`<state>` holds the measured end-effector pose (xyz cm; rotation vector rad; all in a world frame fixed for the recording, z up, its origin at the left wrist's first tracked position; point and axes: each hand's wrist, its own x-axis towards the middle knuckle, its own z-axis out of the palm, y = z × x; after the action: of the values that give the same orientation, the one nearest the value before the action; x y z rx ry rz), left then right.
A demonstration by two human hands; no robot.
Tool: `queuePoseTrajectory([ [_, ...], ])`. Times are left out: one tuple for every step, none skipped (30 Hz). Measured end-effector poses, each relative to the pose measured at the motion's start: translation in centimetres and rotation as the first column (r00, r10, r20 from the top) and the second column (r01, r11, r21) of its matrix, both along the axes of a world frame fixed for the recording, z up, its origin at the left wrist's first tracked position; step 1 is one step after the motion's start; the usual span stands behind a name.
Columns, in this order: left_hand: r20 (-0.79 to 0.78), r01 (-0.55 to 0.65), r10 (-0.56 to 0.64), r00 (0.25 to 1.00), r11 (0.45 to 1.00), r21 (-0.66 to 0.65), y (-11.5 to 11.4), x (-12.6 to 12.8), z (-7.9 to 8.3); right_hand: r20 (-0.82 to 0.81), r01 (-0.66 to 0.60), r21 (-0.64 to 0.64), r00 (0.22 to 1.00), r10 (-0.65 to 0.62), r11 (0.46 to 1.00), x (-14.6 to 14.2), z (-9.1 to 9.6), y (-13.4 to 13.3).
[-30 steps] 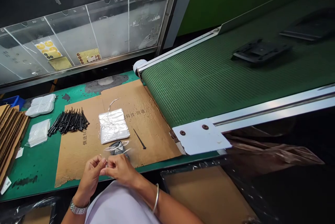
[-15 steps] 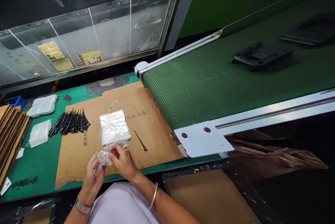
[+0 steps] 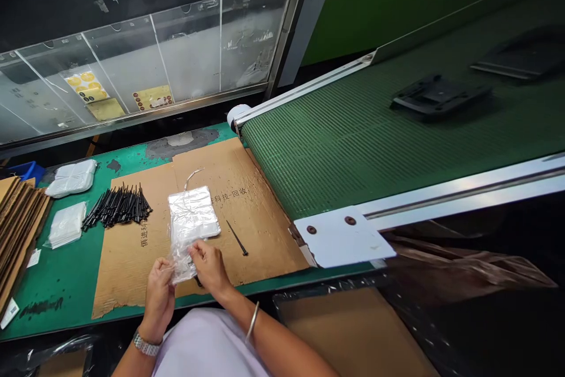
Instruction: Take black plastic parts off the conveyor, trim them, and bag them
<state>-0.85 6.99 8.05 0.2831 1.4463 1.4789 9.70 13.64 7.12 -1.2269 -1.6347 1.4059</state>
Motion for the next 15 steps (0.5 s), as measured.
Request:
queuePoseTrajectory([
  [-0.028,-0.025,0.025,0.999,0.999,-0.028,0.1,-0.4,-0.8,0.002,0.038,0.003,0.999,-0.038,0.999,0.0,-0.4,0.2],
  [-0.058,-0.041,0.038,0.998,0.998,-0.054,0.2,-0.8,-1.5,0.004,0.071,0.007,0.997,-0.071,0.997,0.1,-0.8,0.4],
  [-0.097,-0.054,0.047,0.994,0.996,-0.076,0.3,-1.1,-2.2,0.007,0.094,0.015,0.996,-0.094,0.995,0.1,-1.2,0.5],
  [-0.146,-0.067,0.054,0.988,0.994,-0.091,0.3,-1.2,-2.7,0.010,0.103,0.026,0.995,-0.103,0.994,0.1,-1.4,0.5],
  [-0.206,-0.083,0.062,0.977,0.992,-0.095,0.2,-1.3,-3.1,0.014,0.094,0.041,0.995,-0.095,0.995,0.2,-1.5,0.5],
  [-0.272,-0.104,0.076,0.959,0.990,-0.091,0.1,-1.3,-3.3,0.019,0.067,0.060,0.998,-0.068,0.996,0.2,-1.5,0.3],
  [-0.331,-0.131,0.098,0.939,0.988,-0.077,-0.1,-1.2,-3.4,0.024,0.023,0.084,0.999,-0.025,0.996,0.1,-1.3,0.2],
  [-0.412,-0.130,0.096,0.906,0.990,-0.055,-0.2,-1.0,-3.3,0.030,-0.032,0.111,0.999,0.029,0.993,0.1,-1.0,-0.1],
  [-0.504,-0.092,0.064,0.861,0.995,-0.031,-0.3,-0.9,-3.2,0.038,-0.092,0.139,0.995,0.088,0.986,0.0,-0.7,-0.3],
  [-0.593,-0.023,0.010,0.805,1.000,-0.014,-0.3,-0.8,-3.0,0.049,-0.151,0.167,0.988,0.144,0.974,-0.2,-0.3,-0.5],
  [-0.670,0.062,-0.053,0.741,0.998,-0.010,-0.3,-0.8,-2.9,0.061,-0.200,0.193,0.979,0.192,0.961,-0.3,0.1,-0.6],
  [-0.728,0.144,-0.111,0.677,0.989,-0.016,-0.3,-0.9,-2.8,0.075,-0.237,0.213,0.971,0.226,0.948,-0.3,0.4,-0.7],
  [-0.766,0.204,-0.152,0.625,0.979,-0.028,-0.2,-1.1,-2.8,0.091,-0.258,0.228,0.966,0.244,0.939,-0.3,0.6,-0.7],
  [-0.784,0.225,-0.168,0.598,0.974,-0.037,-0.1,-1.5,-2.9,0.107,-0.263,0.235,0.964,0.244,0.936,-0.2,0.7,-0.6],
  [-0.786,0.203,-0.156,0.599,0.978,-0.040,0.0,-2.0,-3.0,0.126,-0.250,0.235,0.966,0.225,0.939,0.1,0.6,-0.4],
])
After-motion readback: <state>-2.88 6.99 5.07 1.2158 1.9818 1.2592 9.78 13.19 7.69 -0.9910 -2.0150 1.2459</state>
